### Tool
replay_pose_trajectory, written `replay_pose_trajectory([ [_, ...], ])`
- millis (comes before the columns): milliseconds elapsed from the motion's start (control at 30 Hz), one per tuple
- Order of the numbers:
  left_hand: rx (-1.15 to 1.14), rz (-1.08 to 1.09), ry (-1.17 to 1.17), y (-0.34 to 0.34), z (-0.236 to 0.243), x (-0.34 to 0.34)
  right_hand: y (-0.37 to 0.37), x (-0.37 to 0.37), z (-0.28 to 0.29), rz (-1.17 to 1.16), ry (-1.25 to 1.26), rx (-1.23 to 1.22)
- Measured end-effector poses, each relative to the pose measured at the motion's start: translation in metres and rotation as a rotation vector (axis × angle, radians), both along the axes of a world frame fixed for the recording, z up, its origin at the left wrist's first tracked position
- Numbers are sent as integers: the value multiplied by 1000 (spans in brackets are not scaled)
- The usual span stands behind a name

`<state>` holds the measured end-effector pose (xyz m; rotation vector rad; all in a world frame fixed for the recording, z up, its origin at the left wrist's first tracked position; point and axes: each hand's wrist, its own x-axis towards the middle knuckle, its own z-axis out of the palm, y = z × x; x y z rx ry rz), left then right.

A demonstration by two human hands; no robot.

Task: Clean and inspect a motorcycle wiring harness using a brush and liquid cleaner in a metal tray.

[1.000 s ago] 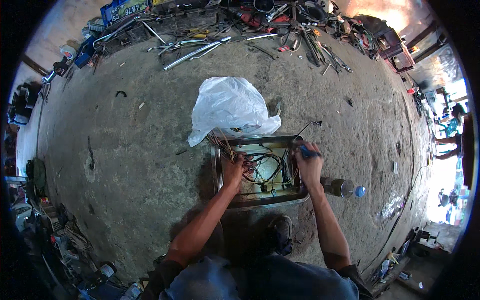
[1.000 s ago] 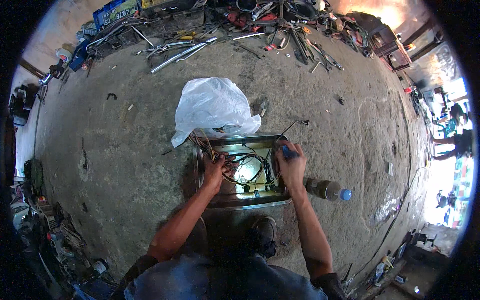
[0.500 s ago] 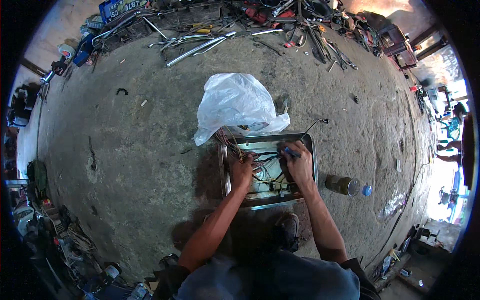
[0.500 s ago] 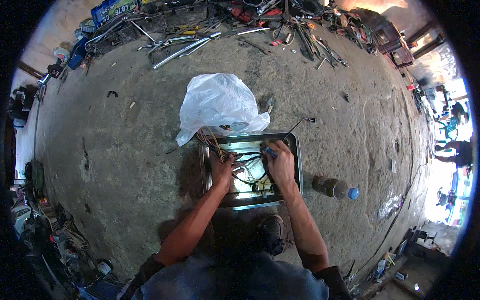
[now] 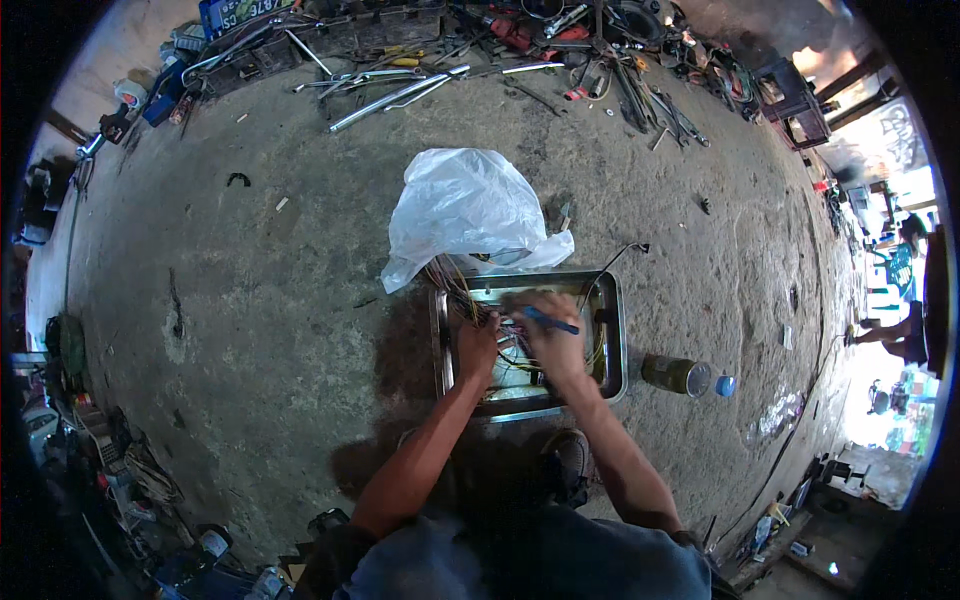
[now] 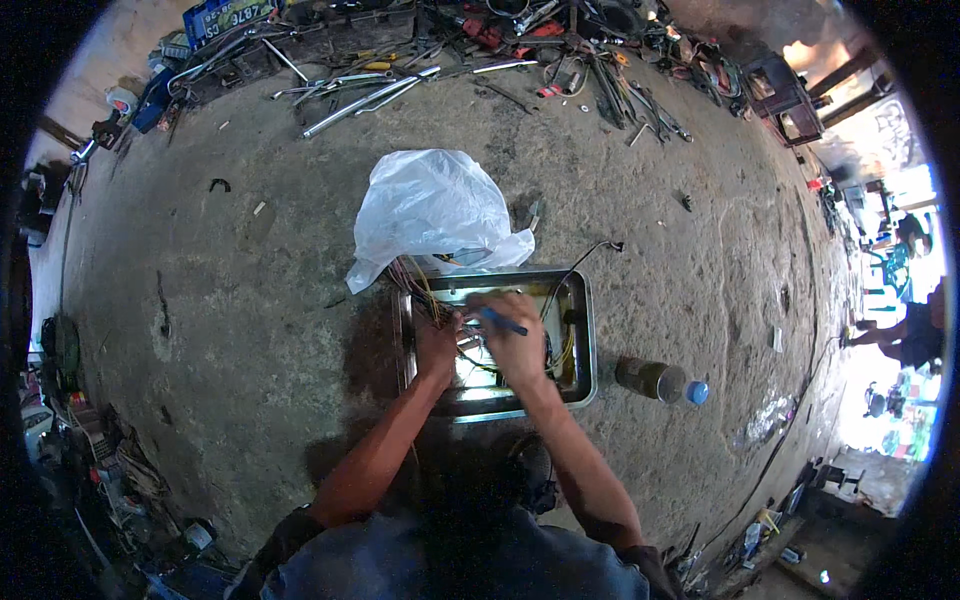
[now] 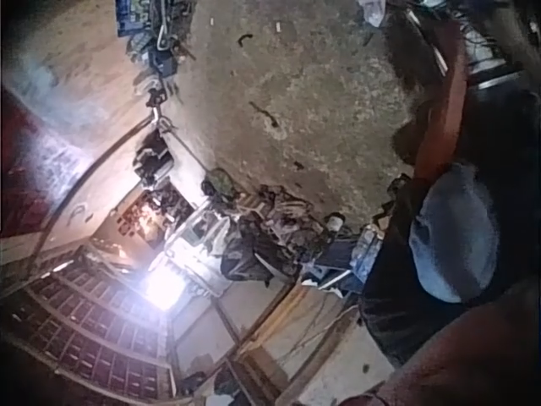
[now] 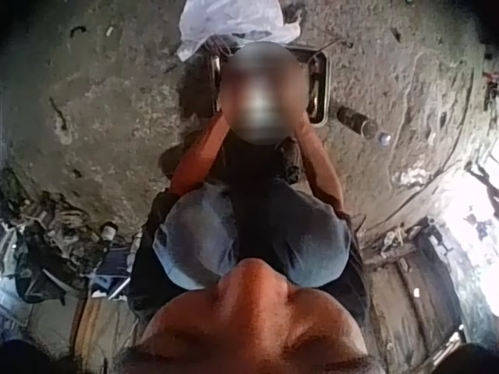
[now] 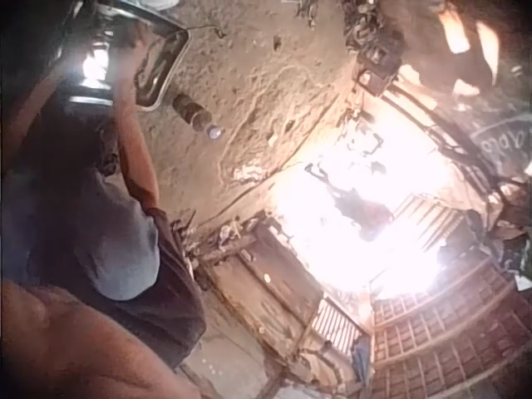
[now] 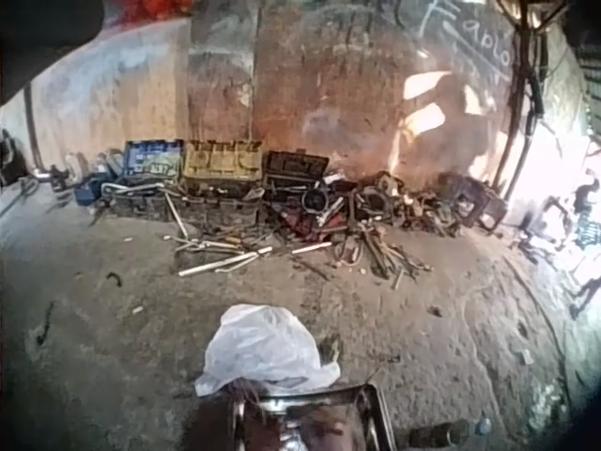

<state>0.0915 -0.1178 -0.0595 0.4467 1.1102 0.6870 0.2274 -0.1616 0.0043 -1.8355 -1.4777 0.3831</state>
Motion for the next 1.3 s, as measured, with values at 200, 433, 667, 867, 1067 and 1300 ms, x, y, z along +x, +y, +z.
replay_pose_trajectory([
  [200,134,-59,63,7,-64,-18,-2,17,-14,-155,-105,-166],
  [433,19,-66,66,3,-28,-3,28,-20,18,24,326,-31],
  [667,13,-108,-81,9,-33,-7,-1,6,9,-167,-129,-69],
  [867,-134,-76,-121,3,-35,-14,4,-34,12,-255,334,-170],
  [1067,-32,-57,-165,3,-30,-6,-28,-11,-3,-275,-75,-130],
  [1300,-50,-153,-158,2,-37,-15,-21,-42,-15,-110,153,-70],
])
